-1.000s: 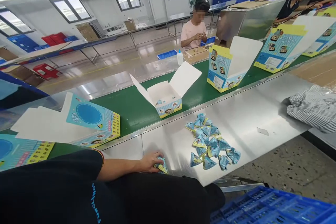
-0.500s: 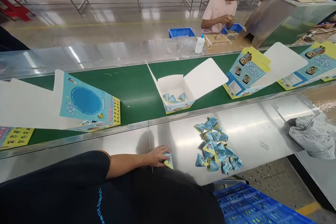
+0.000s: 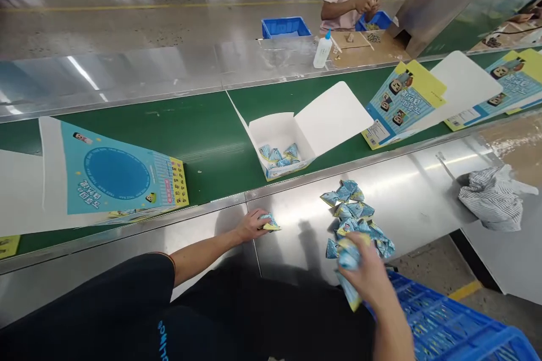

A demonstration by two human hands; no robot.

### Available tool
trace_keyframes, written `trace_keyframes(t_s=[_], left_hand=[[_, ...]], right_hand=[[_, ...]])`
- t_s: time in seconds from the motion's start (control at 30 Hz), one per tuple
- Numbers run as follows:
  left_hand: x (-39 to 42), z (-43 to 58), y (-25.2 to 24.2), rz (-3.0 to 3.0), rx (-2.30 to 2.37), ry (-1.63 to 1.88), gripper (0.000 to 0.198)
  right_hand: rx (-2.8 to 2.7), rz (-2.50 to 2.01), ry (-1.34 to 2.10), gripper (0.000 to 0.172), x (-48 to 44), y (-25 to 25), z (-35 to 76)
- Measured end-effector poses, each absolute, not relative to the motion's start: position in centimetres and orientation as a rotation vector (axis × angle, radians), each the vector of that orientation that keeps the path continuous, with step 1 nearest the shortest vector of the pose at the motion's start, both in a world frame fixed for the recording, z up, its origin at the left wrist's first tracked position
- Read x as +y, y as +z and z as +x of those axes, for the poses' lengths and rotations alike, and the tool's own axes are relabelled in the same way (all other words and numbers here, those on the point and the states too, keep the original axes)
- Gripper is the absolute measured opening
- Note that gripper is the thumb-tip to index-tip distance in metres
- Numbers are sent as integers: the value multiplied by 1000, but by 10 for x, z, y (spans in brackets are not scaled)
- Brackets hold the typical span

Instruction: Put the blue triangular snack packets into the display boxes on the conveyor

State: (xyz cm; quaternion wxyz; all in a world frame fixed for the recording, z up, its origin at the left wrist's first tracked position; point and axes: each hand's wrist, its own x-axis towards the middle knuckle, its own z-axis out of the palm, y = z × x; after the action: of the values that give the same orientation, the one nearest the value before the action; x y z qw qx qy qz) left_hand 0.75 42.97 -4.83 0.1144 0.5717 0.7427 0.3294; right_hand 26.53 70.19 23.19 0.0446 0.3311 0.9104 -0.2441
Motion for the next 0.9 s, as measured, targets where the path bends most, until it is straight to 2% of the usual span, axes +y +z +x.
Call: trace_keyframes(t_s=[0.17, 0.53, 0.73, 0.9], left_hand=[[441, 13, -59, 1665, 2207, 1063, 31], [465, 18, -66, 1653, 2167, 966, 39], [479, 23, -69, 1653, 2164, 936, 41], [493, 26, -65, 1660, 2206, 926, 40]], right_hand=[[2517, 866, -828, 66, 723, 171, 202], [2484, 1010, -676, 63, 779, 93, 189], [2576, 967, -705, 71, 803, 69, 201], [2580, 981, -779, 72, 824, 77, 206]])
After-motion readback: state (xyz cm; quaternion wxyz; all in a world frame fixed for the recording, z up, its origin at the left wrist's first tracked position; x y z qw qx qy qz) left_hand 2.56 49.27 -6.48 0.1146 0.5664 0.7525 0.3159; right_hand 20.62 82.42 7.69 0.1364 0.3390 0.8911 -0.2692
